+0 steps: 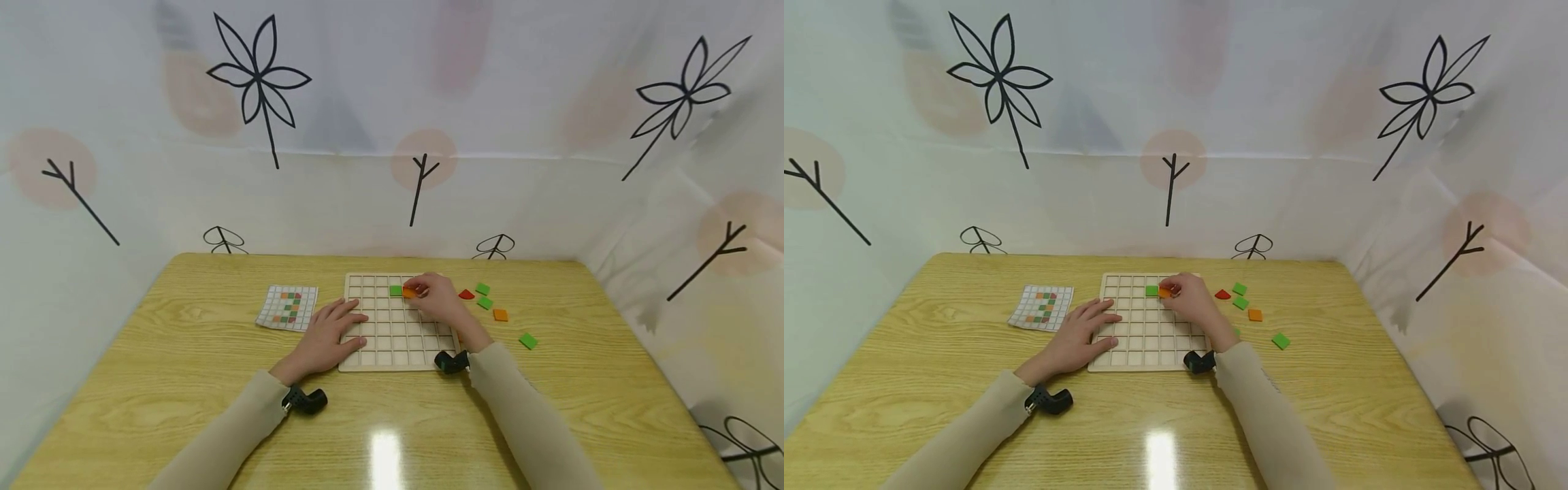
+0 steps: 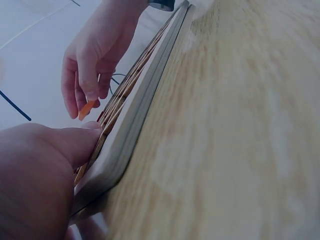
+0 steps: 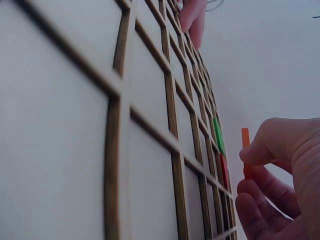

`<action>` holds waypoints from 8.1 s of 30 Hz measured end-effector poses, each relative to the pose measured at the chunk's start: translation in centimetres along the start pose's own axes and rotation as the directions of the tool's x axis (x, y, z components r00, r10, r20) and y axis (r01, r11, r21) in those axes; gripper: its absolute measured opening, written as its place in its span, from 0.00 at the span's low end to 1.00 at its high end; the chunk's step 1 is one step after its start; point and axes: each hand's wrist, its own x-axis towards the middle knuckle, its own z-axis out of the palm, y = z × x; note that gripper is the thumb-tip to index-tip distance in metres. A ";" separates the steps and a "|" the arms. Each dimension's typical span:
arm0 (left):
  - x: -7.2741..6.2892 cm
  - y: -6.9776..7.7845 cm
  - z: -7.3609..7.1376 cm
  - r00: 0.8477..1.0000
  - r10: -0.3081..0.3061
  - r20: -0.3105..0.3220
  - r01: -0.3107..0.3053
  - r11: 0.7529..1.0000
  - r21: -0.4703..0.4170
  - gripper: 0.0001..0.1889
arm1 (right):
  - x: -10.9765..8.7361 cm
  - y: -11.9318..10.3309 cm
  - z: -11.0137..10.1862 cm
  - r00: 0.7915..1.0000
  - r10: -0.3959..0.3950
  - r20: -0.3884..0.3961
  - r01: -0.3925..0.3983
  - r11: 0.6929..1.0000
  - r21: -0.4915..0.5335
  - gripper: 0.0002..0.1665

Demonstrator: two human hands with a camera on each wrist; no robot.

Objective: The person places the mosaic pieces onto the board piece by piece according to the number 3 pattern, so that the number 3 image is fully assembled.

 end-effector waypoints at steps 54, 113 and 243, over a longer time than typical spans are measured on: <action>-0.1 -0.3 0.4 1.000 0.004 0.012 -0.004 1.000 -0.003 0.24 | 1.9 -0.8 5.0 0.998 0.009 -0.056 -0.005 0.997 0.072 0.12; 0.0 -0.2 0.5 1.000 0.023 -0.002 -0.023 1.000 -0.012 0.24 | 0.2 0.8 0.4 0.987 0.149 -0.063 -0.121 0.940 0.318 0.14; 0.1 -0.4 0.4 0.999 -0.013 0.031 0.013 1.000 0.002 0.24 | -5.1 3.0 -4.1 0.993 -0.073 0.089 0.079 0.995 -0.059 0.13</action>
